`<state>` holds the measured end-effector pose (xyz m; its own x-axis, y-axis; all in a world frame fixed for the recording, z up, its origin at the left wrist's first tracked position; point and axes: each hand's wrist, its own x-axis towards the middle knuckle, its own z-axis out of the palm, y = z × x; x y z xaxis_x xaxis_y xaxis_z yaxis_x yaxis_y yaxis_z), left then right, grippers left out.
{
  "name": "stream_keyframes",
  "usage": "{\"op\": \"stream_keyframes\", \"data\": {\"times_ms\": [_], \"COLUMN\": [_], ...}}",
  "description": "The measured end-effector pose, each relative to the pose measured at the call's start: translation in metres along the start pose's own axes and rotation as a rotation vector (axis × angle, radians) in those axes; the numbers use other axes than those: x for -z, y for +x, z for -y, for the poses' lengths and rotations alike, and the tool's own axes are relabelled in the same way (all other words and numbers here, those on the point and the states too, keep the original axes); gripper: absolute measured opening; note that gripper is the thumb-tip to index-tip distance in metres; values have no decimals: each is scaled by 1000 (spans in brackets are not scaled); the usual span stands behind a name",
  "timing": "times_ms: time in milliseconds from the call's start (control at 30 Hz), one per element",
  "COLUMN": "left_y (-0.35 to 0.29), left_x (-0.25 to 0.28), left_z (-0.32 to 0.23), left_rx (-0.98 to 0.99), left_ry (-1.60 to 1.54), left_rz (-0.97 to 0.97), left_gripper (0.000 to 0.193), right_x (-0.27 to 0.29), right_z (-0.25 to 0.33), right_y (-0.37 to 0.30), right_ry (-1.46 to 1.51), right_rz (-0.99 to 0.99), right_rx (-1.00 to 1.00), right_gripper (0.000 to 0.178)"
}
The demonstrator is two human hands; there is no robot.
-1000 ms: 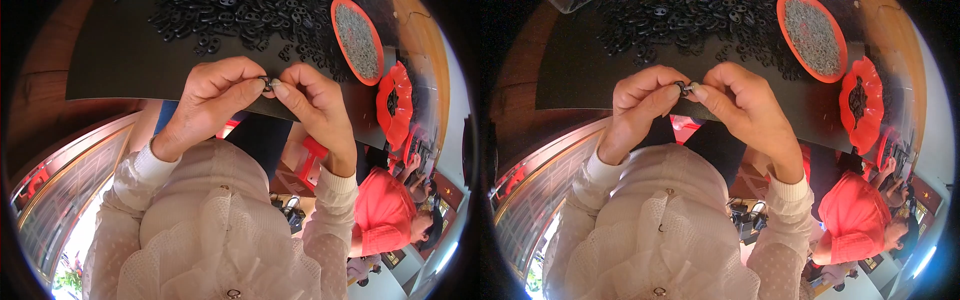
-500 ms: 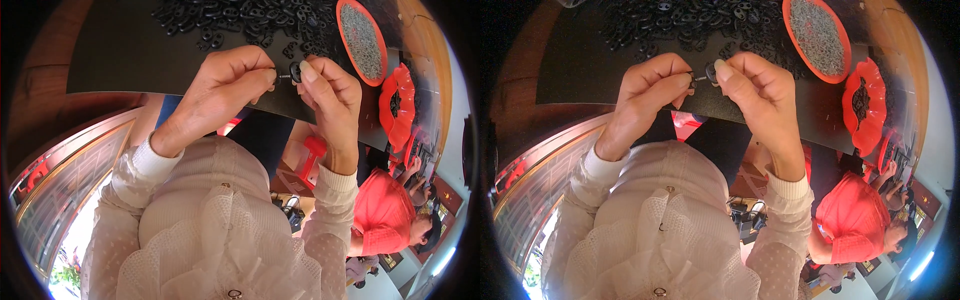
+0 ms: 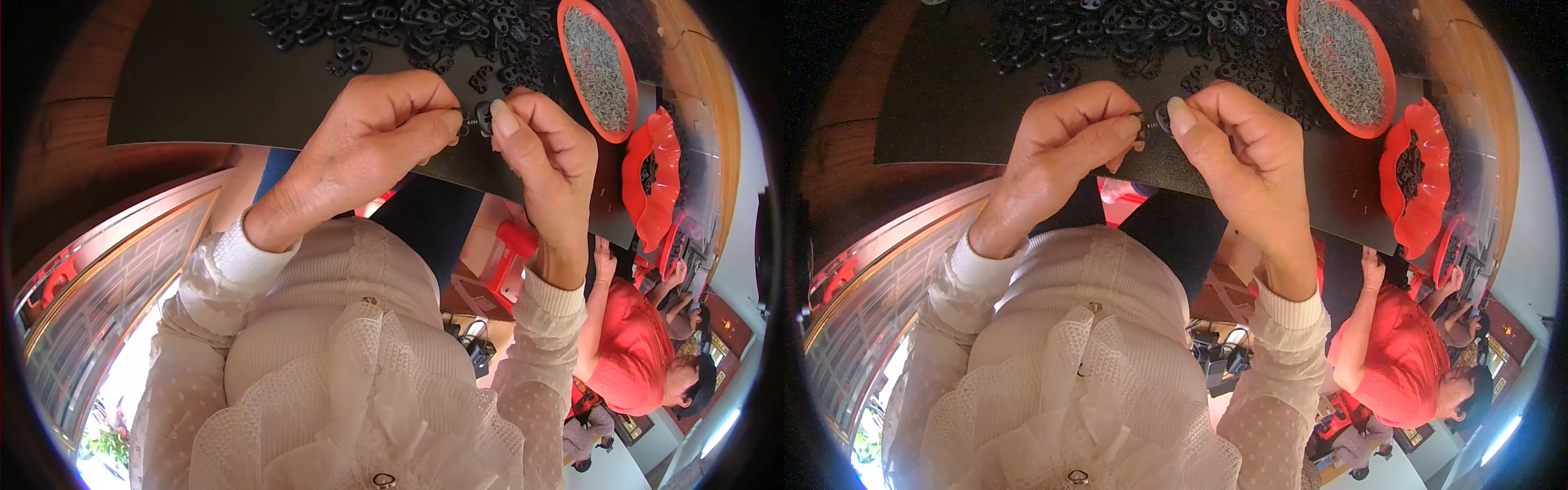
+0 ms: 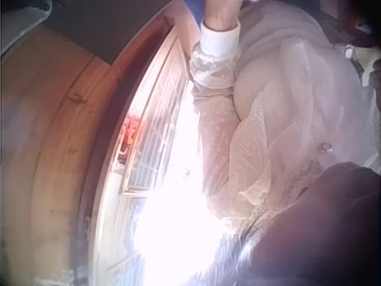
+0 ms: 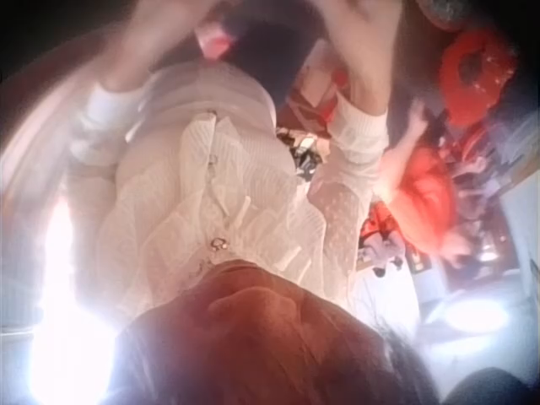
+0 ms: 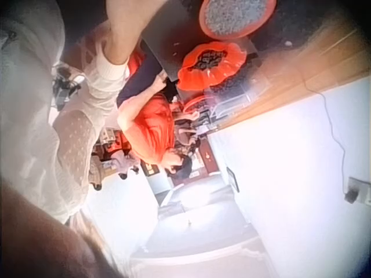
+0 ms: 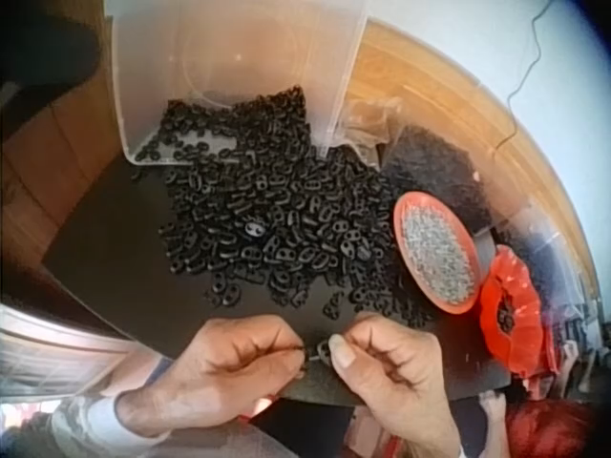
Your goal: The person assembles plastic cord locks by taking plastic housing pieces, inner plungers, and small springs from trays and the table, inserting the springs into the components, and pressing the plastic pieces together by hand.
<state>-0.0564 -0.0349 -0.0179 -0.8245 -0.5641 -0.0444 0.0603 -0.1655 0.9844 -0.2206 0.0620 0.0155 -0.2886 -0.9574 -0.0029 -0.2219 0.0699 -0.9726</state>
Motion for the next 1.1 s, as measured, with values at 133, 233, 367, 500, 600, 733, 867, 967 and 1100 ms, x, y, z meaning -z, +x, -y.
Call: {"op": "stream_keyframes", "data": {"times_ms": [133, 233, 367, 500, 600, 733, 867, 967, 1100], "left_y": [0, 1, 1, 0, 0, -1, -1, 0, 0], "left_x": [1, 4, 4, 2, 1, 0, 0, 3, 4], "left_z": [2, -1, 0, 2, 1, 3, 3, 3, 4], "left_rx": [-23, -24, -14, -2, 7, -30, -18, -20, -48], "left_ry": [-22, 20, 11, -76, -116, -119, -99, -75, -60], "left_rz": [42, 71, 70, 27, 16, -9, -22, 20, 39], "left_gripper": [16, 18, 19, 19, 19, 19, 18, 18, 18], "right_x": [-6, -7, -8, -10, -12, -14, -13, -8, -5], "right_z": [-5, -7, -5, 1, -1, 0, 1, 0, 2], "right_y": [0, 1, 0, -1, -2, -3, -2, -1, 1], "right_ry": [-16, -31, -29, 26, 153, 37, -113, -179, -195], "right_rz": [-17, -14, -7, -12, -31, -40, -28, 18, 59], "right_rx": [61, 97, 71, -49, -65, -23, 18, 28, 12], "right_gripper": [18, 17, 18, 19, 19, 18, 18, 19, 19]}}
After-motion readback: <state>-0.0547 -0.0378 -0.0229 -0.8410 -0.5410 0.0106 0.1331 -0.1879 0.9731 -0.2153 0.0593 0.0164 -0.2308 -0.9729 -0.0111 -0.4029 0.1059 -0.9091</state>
